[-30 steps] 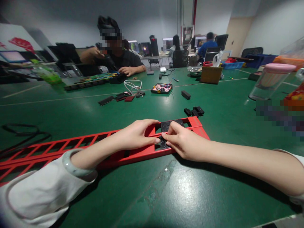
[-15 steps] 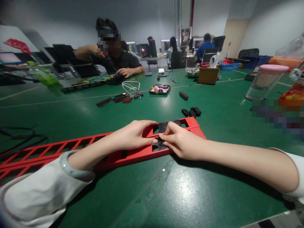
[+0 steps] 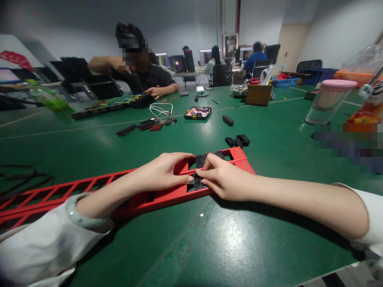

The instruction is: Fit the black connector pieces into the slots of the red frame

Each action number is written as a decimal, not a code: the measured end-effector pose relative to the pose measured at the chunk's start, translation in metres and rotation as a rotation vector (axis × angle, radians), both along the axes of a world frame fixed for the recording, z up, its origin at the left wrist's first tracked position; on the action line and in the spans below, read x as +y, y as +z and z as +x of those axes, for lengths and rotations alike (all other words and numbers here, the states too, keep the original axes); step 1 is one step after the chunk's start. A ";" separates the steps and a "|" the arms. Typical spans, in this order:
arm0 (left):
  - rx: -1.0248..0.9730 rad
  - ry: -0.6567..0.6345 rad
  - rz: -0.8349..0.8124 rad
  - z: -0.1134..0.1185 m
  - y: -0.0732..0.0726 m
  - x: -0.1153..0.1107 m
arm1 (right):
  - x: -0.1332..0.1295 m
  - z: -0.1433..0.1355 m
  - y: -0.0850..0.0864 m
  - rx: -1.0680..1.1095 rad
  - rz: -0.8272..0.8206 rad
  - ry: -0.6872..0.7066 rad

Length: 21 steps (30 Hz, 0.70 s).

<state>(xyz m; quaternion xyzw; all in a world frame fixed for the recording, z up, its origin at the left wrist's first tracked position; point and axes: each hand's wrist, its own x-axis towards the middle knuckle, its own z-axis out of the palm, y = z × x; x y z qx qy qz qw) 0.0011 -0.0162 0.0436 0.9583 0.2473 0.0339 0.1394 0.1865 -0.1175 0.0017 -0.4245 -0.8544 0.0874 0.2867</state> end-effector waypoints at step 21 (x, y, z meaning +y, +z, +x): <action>-0.013 0.022 -0.008 -0.001 -0.002 0.000 | -0.001 -0.002 0.003 -0.006 0.003 -0.011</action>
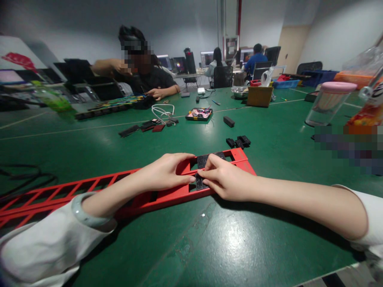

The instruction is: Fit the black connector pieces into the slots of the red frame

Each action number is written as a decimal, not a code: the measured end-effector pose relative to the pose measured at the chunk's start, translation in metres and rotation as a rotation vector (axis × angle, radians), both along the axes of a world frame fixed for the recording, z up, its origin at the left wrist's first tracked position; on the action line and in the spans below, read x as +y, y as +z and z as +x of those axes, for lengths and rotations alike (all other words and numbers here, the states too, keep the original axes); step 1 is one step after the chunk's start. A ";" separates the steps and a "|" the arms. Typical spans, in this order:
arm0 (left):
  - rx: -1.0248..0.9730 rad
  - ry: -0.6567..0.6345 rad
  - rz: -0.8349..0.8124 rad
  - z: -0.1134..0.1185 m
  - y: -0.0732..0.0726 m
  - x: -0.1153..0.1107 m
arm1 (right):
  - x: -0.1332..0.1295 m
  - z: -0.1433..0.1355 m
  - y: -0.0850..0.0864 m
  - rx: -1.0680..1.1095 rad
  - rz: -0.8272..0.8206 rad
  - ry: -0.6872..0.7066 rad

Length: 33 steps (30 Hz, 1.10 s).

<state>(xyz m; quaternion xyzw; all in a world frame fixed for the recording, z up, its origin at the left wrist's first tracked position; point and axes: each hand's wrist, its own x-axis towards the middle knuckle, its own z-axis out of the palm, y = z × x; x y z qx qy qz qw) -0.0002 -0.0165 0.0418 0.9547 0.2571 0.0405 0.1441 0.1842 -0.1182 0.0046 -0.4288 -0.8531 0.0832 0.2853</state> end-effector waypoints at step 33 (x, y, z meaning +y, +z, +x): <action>0.029 0.027 -0.042 -0.002 -0.002 0.003 | 0.085 0.107 -0.013 -0.155 -0.182 -0.383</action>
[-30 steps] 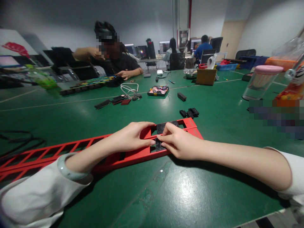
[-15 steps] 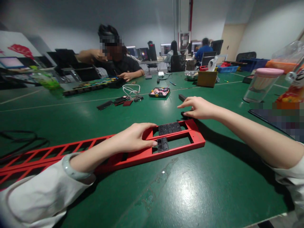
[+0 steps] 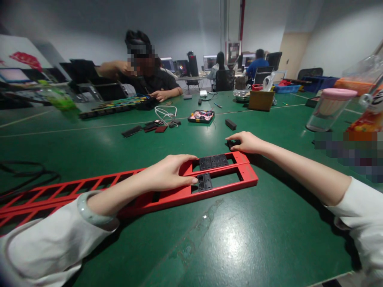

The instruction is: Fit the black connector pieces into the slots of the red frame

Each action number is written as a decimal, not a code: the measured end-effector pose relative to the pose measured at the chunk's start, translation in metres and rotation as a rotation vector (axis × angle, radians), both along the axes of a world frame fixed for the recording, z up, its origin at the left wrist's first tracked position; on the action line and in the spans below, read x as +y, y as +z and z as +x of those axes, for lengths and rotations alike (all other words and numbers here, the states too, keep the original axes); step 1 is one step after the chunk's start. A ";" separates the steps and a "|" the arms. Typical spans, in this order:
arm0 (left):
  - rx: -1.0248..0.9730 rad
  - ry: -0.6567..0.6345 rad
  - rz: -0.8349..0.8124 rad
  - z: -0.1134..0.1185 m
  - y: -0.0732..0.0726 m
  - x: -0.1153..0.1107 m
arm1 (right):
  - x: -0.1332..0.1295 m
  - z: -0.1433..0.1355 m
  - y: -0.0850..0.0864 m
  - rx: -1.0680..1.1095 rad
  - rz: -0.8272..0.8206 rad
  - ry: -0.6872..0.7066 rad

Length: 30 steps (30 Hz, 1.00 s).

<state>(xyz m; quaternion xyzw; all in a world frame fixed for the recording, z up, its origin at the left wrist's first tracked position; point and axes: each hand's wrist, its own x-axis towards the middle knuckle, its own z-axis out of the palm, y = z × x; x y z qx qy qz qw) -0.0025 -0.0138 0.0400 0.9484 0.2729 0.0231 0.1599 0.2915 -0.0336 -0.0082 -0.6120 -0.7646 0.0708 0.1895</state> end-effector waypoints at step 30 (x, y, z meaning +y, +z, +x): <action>0.017 0.041 0.014 0.001 0.001 -0.001 | -0.071 -0.089 0.019 0.667 -0.011 0.359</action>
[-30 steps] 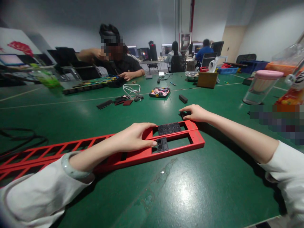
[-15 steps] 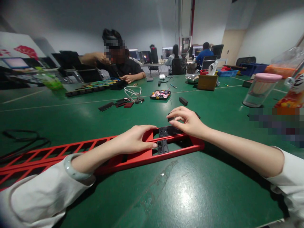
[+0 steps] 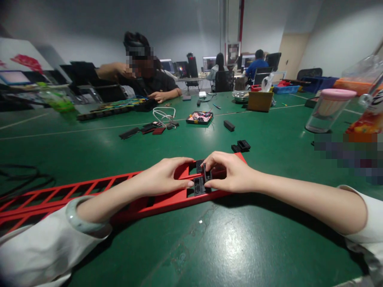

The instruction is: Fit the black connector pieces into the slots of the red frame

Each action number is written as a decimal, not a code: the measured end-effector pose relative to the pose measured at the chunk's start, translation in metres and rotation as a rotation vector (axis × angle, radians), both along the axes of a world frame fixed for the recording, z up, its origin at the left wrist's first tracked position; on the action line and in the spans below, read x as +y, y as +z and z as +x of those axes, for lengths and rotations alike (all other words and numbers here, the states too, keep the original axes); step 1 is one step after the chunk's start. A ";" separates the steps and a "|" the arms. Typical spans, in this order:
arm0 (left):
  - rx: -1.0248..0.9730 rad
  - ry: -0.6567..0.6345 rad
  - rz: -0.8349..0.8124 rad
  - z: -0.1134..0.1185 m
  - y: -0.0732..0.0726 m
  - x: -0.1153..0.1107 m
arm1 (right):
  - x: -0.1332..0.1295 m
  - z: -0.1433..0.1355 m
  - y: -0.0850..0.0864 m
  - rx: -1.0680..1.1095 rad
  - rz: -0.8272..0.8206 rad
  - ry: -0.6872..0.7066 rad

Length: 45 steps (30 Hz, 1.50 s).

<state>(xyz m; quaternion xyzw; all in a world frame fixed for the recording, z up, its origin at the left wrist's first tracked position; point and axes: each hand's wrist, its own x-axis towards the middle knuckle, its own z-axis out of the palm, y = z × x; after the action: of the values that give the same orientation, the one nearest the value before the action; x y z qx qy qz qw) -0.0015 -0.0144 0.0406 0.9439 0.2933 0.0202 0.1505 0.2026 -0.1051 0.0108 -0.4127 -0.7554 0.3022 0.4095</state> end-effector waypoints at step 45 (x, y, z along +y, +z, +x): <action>-0.002 0.029 -0.021 0.002 0.001 -0.001 | 0.004 0.007 0.000 -0.046 -0.220 0.083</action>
<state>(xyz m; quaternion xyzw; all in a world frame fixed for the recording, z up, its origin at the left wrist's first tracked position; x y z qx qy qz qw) 0.0000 -0.0159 0.0414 0.9379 0.3070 0.0201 0.1606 0.2101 -0.1009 0.0112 -0.4306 -0.7432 0.3905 0.3314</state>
